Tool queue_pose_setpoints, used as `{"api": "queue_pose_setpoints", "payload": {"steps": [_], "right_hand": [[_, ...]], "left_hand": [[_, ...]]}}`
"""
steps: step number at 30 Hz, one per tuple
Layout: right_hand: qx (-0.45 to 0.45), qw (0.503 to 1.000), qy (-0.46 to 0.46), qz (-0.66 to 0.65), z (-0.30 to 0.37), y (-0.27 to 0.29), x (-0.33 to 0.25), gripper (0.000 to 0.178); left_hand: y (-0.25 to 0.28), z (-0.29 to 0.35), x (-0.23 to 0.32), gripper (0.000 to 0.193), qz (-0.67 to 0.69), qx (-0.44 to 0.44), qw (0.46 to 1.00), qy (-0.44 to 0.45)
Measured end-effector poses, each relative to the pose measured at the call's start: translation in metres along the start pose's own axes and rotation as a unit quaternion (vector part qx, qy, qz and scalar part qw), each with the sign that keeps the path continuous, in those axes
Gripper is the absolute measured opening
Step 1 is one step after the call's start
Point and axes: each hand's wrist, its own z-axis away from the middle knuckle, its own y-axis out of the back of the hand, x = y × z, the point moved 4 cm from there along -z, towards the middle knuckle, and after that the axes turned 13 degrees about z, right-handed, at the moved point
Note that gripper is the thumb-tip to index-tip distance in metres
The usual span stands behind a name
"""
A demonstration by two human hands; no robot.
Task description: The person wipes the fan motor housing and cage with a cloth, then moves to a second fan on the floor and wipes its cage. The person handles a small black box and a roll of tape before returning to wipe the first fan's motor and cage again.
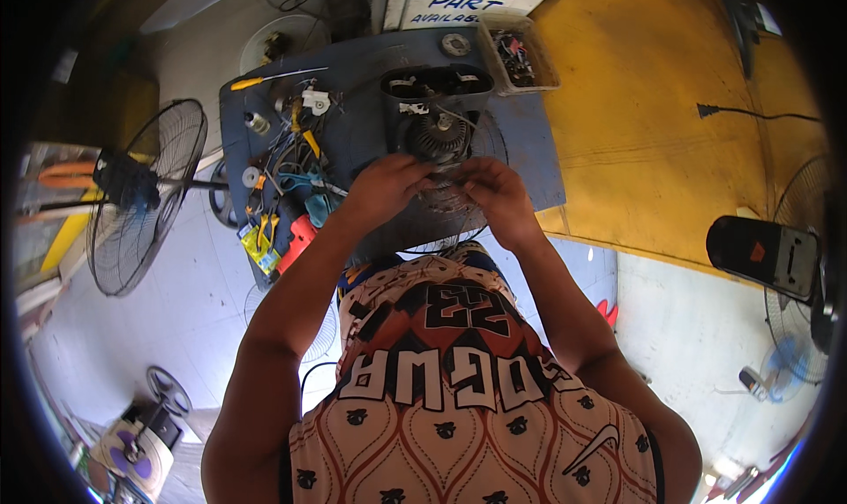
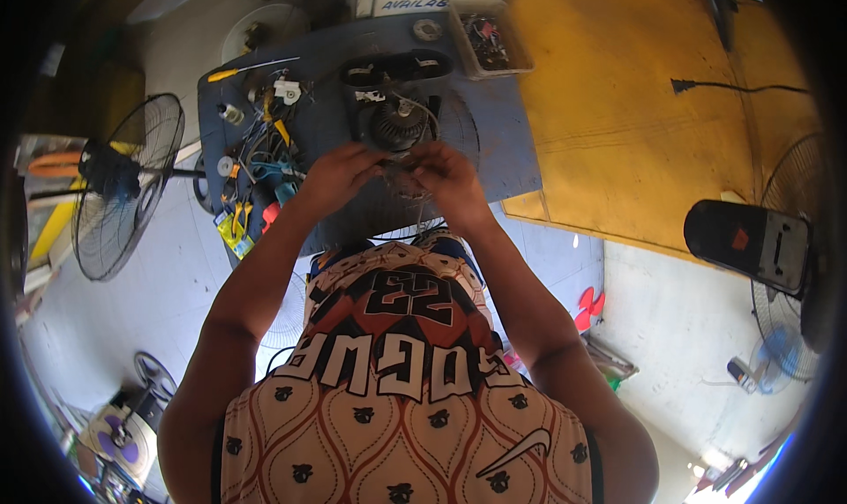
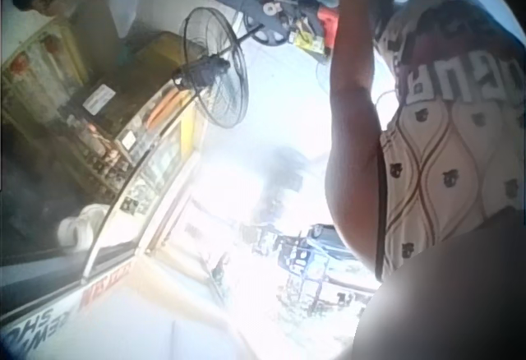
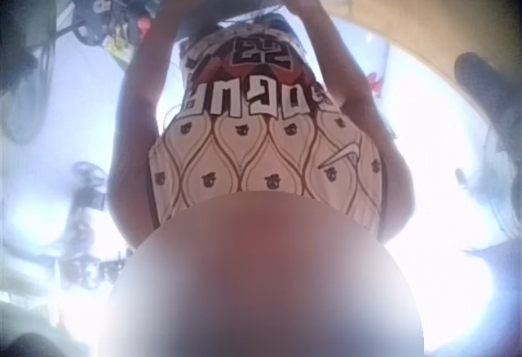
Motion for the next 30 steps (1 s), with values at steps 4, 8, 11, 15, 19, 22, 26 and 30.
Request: {"api": "queue_pose_setpoints", "payload": {"steps": [4,8,11,15,19,22,26,30], "right_hand": [[-0.01,0.995,0.049,0.081,-0.02,0.029,0.021,0.026],[-0.067,0.987,0.067,0.131,-0.042,0.063,0.041,0.025],[-0.103,0.973,0.107,0.175,-0.063,0.094,0.055,0.024],[-0.095,0.943,0.166,0.272,-0.12,0.136,0.064,0.02],[-0.068,0.904,0.211,0.366,-0.148,0.149,0.078,0.019],[-0.032,0.892,0.163,0.42,-0.141,0.148,0.092,0.027],[0.056,0.794,0.253,0.55,-0.094,0.132,0.099,0.036],[0.042,0.728,0.351,0.588,-0.015,0.106,0.119,0.043]], "left_hand": [[-0.003,0.018,0.002,0.043,-0.072,0.145,0.987,0.013],[-0.005,0.086,-0.005,0.04,-0.06,0.293,0.944,0.142],[-0.036,0.171,-0.008,0.034,-0.024,0.399,0.865,0.302],[-0.132,0.287,0.003,0.027,0.035,0.51,0.727,0.458],[-0.237,0.35,-0.009,0.028,0.216,0.544,0.605,0.539],[-0.29,0.368,-0.05,0.031,0.384,0.567,0.462,0.564],[-0.299,0.36,-0.144,0.043,0.471,0.614,0.381,0.507],[-0.286,0.331,-0.249,0.058,0.54,0.727,0.256,0.337]]}}
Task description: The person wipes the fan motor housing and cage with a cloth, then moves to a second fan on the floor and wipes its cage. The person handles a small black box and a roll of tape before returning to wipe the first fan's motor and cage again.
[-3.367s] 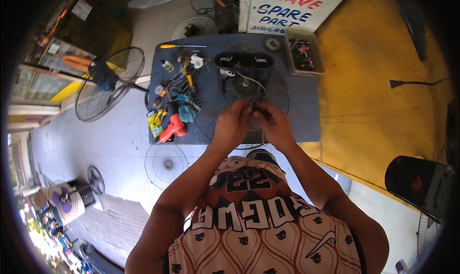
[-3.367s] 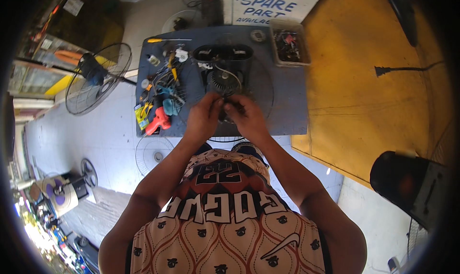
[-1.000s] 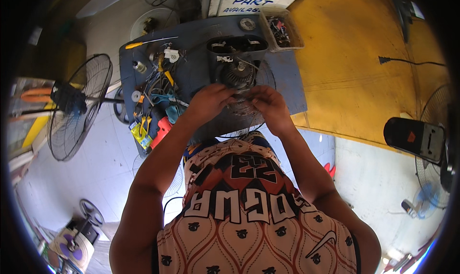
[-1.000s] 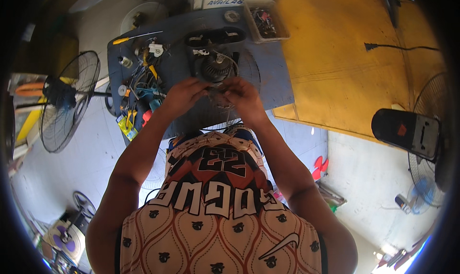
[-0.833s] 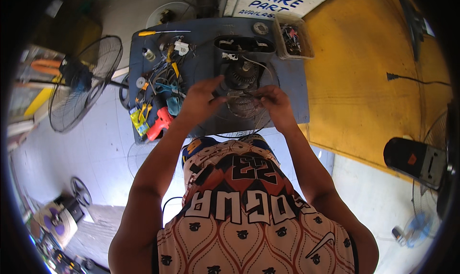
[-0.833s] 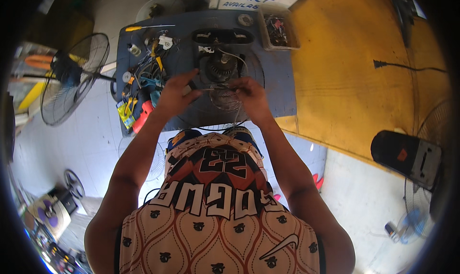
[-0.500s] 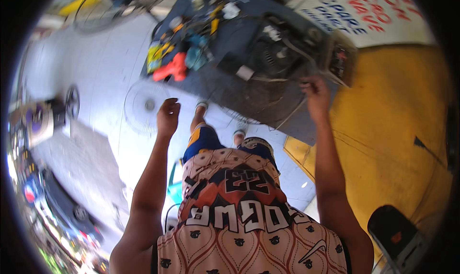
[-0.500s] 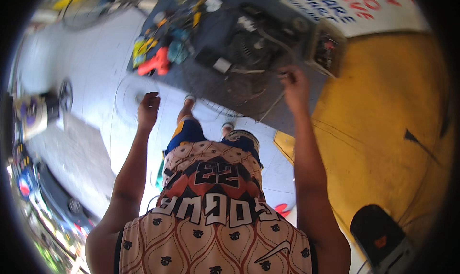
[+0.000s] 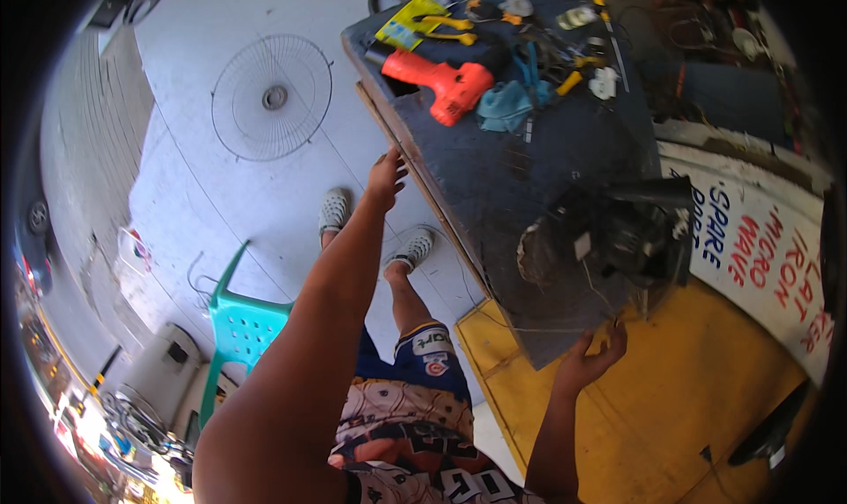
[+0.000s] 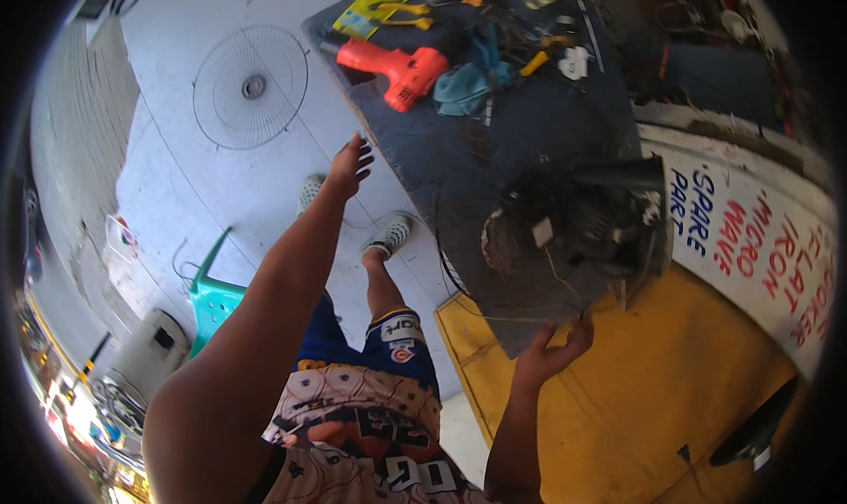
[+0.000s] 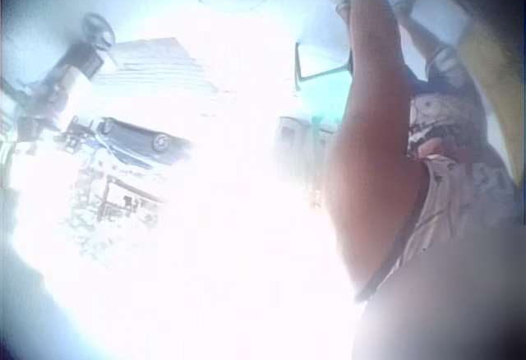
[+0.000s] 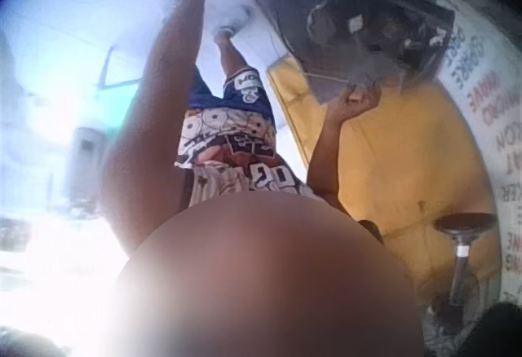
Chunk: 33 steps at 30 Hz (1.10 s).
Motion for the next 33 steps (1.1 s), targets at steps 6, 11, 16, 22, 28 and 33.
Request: {"api": "queue_pose_setpoints", "payload": {"steps": [6,11,16,22,28,33], "right_hand": [[-0.048,0.981,0.167,0.085,0.023,-0.029,-0.082,0.033],[-0.14,0.956,0.253,-0.055,0.037,-0.063,-0.145,0.032],[-0.327,0.892,0.219,-0.222,0.091,-0.112,-0.21,0.03],[-0.443,0.844,0.202,-0.226,0.128,-0.18,-0.242,0.033],[-0.472,0.841,0.195,-0.178,0.124,-0.226,-0.242,0.03],[-0.485,0.844,0.19,-0.129,0.12,-0.253,-0.236,0.03]], "left_hand": [[-0.012,-0.062,-0.025,0.043,0.165,-0.048,0.985,0.02],[0.014,-0.054,-0.022,0.037,0.209,-0.076,0.975,-0.006],[0.091,-0.03,-0.024,0.029,0.283,-0.032,0.958,-0.01],[0.167,-0.005,-0.029,0.046,0.373,0.008,0.927,-0.039],[0.197,0.012,-0.025,0.048,0.423,0.005,0.904,-0.057],[0.208,0.015,-0.03,0.048,0.462,0.051,0.883,-0.059]]}}
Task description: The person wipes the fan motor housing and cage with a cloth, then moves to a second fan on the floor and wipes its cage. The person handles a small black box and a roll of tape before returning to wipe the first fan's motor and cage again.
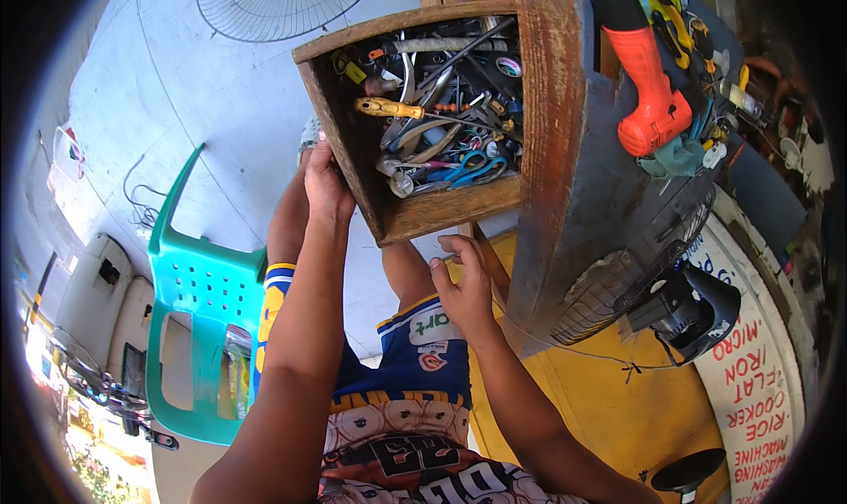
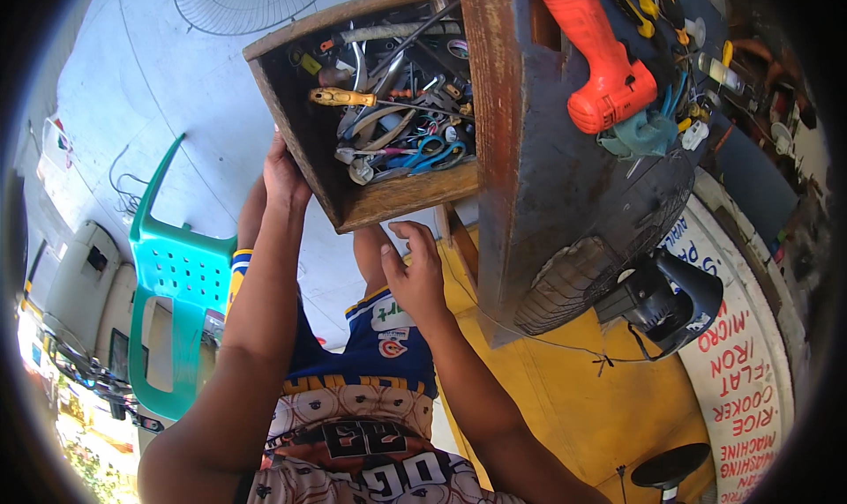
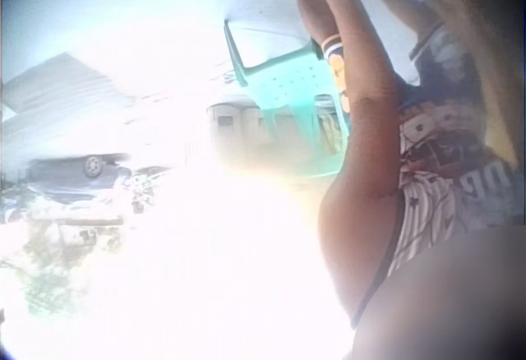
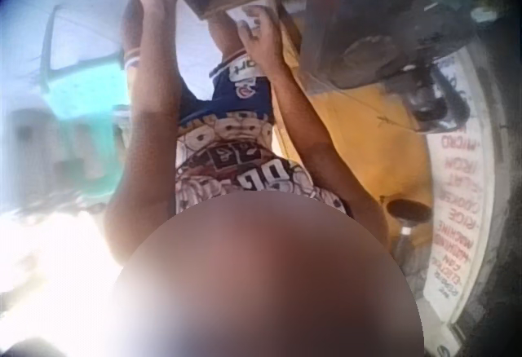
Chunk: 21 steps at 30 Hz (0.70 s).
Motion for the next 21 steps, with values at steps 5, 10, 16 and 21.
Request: {"api": "queue_pose_setpoints", "payload": {"steps": [5,10,16,21], "right_hand": [[0.027,0.996,0.037,0.08,-0.039,0.007,0.002,0.033],[0.138,0.986,-0.019,0.097,-0.181,0.027,-0.009,0.046],[0.144,0.965,-0.066,0.207,-0.22,0.04,-0.038,0.039],[0.022,0.999,0.002,0.048,-0.092,0.046,-0.068,0.035]], "left_hand": [[0.005,-0.002,0.007,0.043,-0.009,-0.026,0.999,-0.029],[0.009,-0.005,0.011,0.044,-0.016,-0.022,1.0,-0.015],[-0.004,0.002,0.007,0.06,-0.016,-0.059,0.998,-0.012],[-0.033,0.016,0.006,0.078,-0.028,-0.009,0.999,0.021]]}}
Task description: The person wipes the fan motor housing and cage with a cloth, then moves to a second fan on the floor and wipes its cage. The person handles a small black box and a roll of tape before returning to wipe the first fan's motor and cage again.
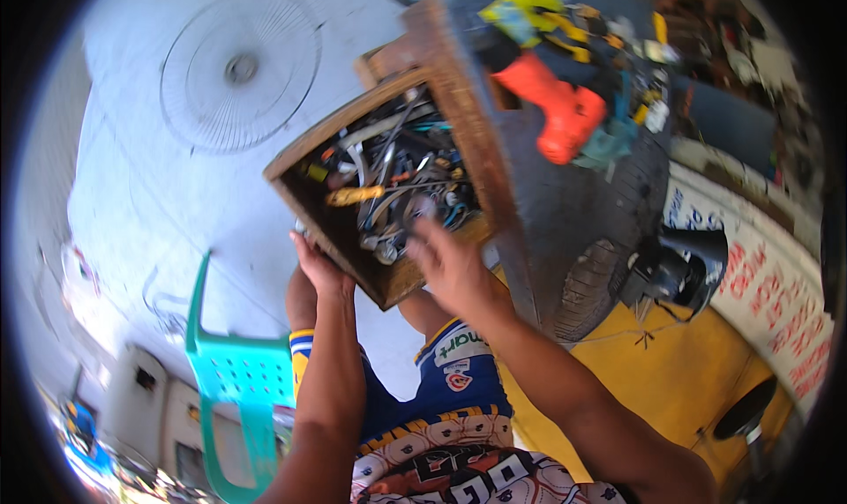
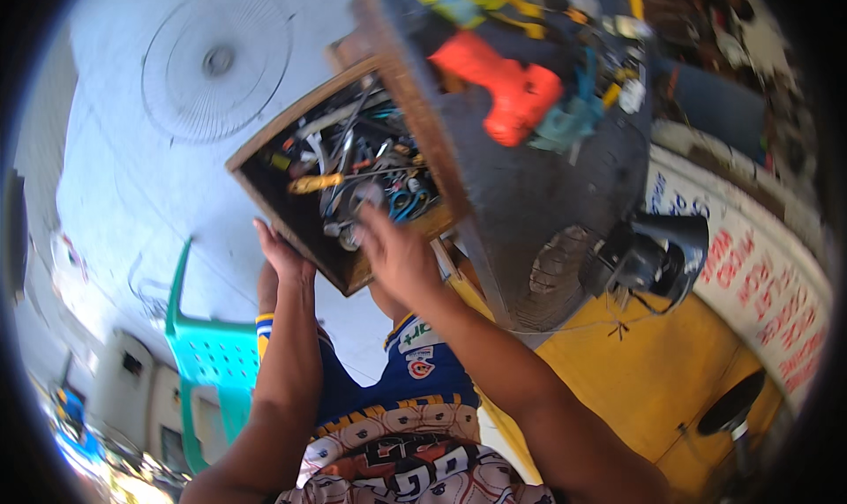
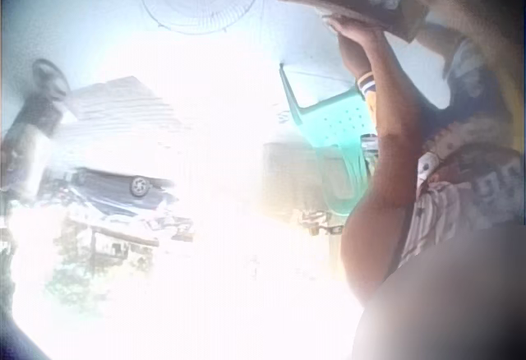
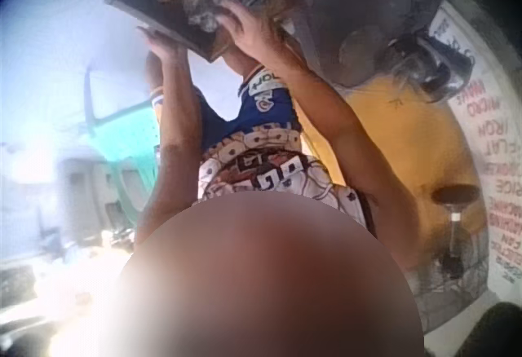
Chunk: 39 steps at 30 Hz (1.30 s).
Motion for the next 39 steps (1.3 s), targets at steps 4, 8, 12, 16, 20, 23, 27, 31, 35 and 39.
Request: {"api": "queue_pose_setpoints", "payload": {"steps": [4,8,12,16,20,23,27,31,35,39], "right_hand": [[0.016,0.994,0.107,0.003,0.096,0.034,-0.011,0.031],[-0.028,0.999,0.034,-0.016,0.165,0.062,0.022,0.031],[0.053,0.997,-0.006,-0.057,0.23,0.083,0.052,0.032],[0.122,0.99,-0.006,-0.072,0.289,0.114,0.067,0.034],[0.201,0.976,0.081,-0.028,0.332,0.168,0.059,0.04],[0.229,0.967,0.095,-0.063,0.35,0.21,0.057,0.043],[0.267,0.926,0.037,-0.263,0.367,0.252,0.073,0.057],[0.339,0.822,0.047,-0.454,0.372,0.28,0.088,0.056],[0.44,0.782,0.046,-0.439,0.377,0.31,0.084,0.055],[0.501,0.8,-0.058,-0.324,0.377,0.331,0.069,0.049]], "left_hand": [[-0.043,-0.005,-0.038,0.07,-0.035,-0.038,0.999,-0.014],[-0.078,-0.032,-0.115,0.072,-0.081,-0.143,0.985,0.05],[-0.084,-0.033,-0.128,0.05,-0.516,-0.038,0.855,0.039],[-0.126,0.077,-0.091,0.044,-0.673,-0.061,0.737,-0.002],[-0.185,0.269,-0.117,0.063,-0.655,-0.348,0.623,0.249],[-0.224,0.39,-0.159,0.085,-0.703,-0.593,0.364,0.151],[-0.269,0.452,-0.206,0.096,-0.713,-0.627,0.293,0.112],[-0.287,0.464,-0.238,0.11,-0.675,-0.592,0.366,0.247],[-0.307,0.464,-0.275,0.123,-0.628,-0.629,0.372,0.269],[-0.346,0.449,-0.297,0.101,-0.651,-0.646,0.243,0.315]]}}
